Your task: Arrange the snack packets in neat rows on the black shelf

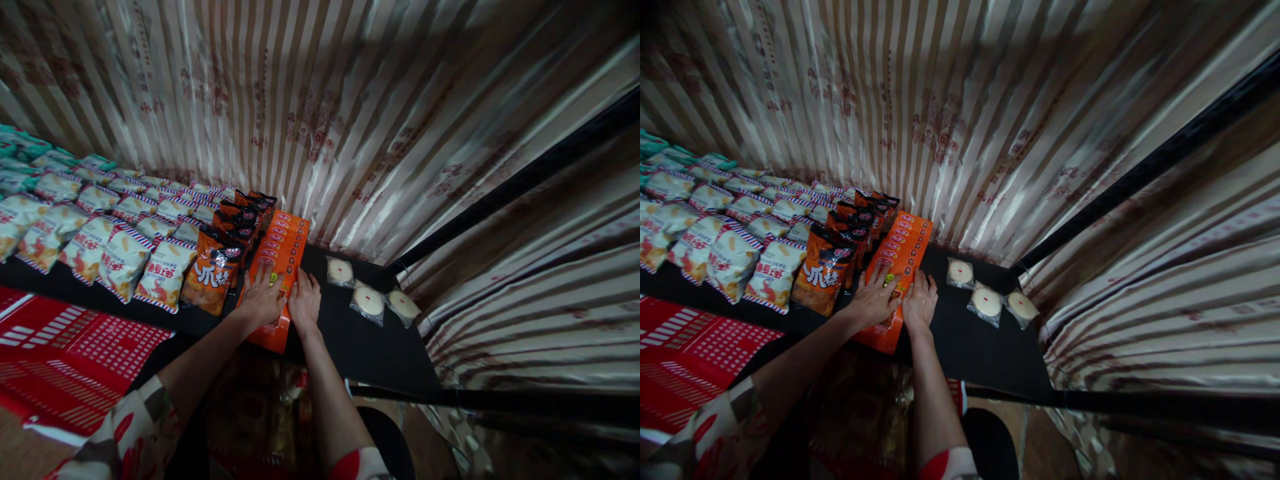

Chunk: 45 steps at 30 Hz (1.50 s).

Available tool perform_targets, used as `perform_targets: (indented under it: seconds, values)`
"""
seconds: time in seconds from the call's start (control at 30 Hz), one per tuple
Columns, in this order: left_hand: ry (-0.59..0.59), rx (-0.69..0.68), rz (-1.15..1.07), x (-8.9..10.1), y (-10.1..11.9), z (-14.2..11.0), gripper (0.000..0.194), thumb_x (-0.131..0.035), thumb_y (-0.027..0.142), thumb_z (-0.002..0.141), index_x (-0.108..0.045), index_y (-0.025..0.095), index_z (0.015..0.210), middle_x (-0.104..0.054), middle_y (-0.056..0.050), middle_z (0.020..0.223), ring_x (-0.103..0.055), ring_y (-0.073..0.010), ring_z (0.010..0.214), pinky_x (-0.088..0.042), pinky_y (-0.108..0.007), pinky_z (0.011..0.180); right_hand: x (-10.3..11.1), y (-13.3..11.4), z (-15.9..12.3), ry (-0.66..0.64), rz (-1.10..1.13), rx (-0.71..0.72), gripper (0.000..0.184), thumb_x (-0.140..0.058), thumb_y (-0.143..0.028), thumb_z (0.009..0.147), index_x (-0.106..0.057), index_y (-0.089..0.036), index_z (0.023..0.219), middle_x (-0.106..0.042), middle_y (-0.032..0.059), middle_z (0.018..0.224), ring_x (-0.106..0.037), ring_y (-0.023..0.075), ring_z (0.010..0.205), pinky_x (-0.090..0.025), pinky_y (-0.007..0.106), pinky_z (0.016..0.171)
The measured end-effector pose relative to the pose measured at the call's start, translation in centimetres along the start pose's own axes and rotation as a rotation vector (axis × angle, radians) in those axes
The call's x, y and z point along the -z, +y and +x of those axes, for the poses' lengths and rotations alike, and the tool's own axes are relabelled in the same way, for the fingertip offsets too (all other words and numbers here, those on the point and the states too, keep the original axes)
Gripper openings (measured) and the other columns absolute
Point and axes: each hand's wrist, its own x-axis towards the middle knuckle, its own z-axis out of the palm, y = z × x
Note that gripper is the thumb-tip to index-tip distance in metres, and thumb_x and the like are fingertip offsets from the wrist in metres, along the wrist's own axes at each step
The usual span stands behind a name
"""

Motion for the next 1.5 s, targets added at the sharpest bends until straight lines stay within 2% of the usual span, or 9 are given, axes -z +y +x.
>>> perform_targets:
  seconds: [0.2,0.47,0.87,1.5]
  values:
    - [-0.012,0.007,0.002,0.6,0.3,-0.3,0.052,-0.038,0.039,0.087,-0.039,0.021,0.136,-0.028,-0.011,0.148,-0.012,-0.0312,0.139,-0.017,-0.058,0.106,0.1,0.0,0.1,-0.007,0.003,-0.011,0.046,-0.026,-0.027,0.092,-0.042,-0.020,0.135,-0.049,0.0028,0.135,-0.032,0.0219,0.127,-0.032,0.037,0.101]
    - [0.004,0.008,-0.001,-0.3,0.0,-0.1,0.053,-0.039,0.040,0.086,-0.037,0.022,0.136,-0.026,-0.011,0.149,-0.012,-0.0311,0.139,-0.016,-0.059,0.106,0.2,-0.3,0.0,0.023,0.045,-0.011,0.045,-0.027,-0.030,0.093,-0.044,-0.022,0.134,-0.051,0.0038,0.133,-0.034,0.0218,0.127,-0.032,0.039,0.101]
    - [-0.023,0.017,0.004,-0.4,0.1,-0.1,0.057,-0.041,0.039,0.085,-0.033,0.021,0.138,-0.021,-0.012,0.151,-0.011,-0.0318,0.139,-0.014,-0.059,0.107,0.1,-0.3,0.1,0.008,-0.009,-0.006,0.044,-0.030,-0.031,0.093,-0.047,-0.022,0.132,-0.051,0.0046,0.134,-0.034,0.0230,0.127,-0.032,0.040,0.100]
    - [0.002,-0.009,0.037,-0.7,-0.3,0.1,0.057,-0.041,0.041,0.085,-0.035,0.021,0.138,-0.022,-0.013,0.150,-0.014,-0.0324,0.138,-0.022,-0.058,0.104,0.5,-0.8,0.1,-0.012,-0.055,-0.018,0.045,-0.031,-0.029,0.093,-0.047,-0.017,0.132,-0.048,0.0068,0.136,-0.033,0.0261,0.128,-0.033,0.041,0.100]
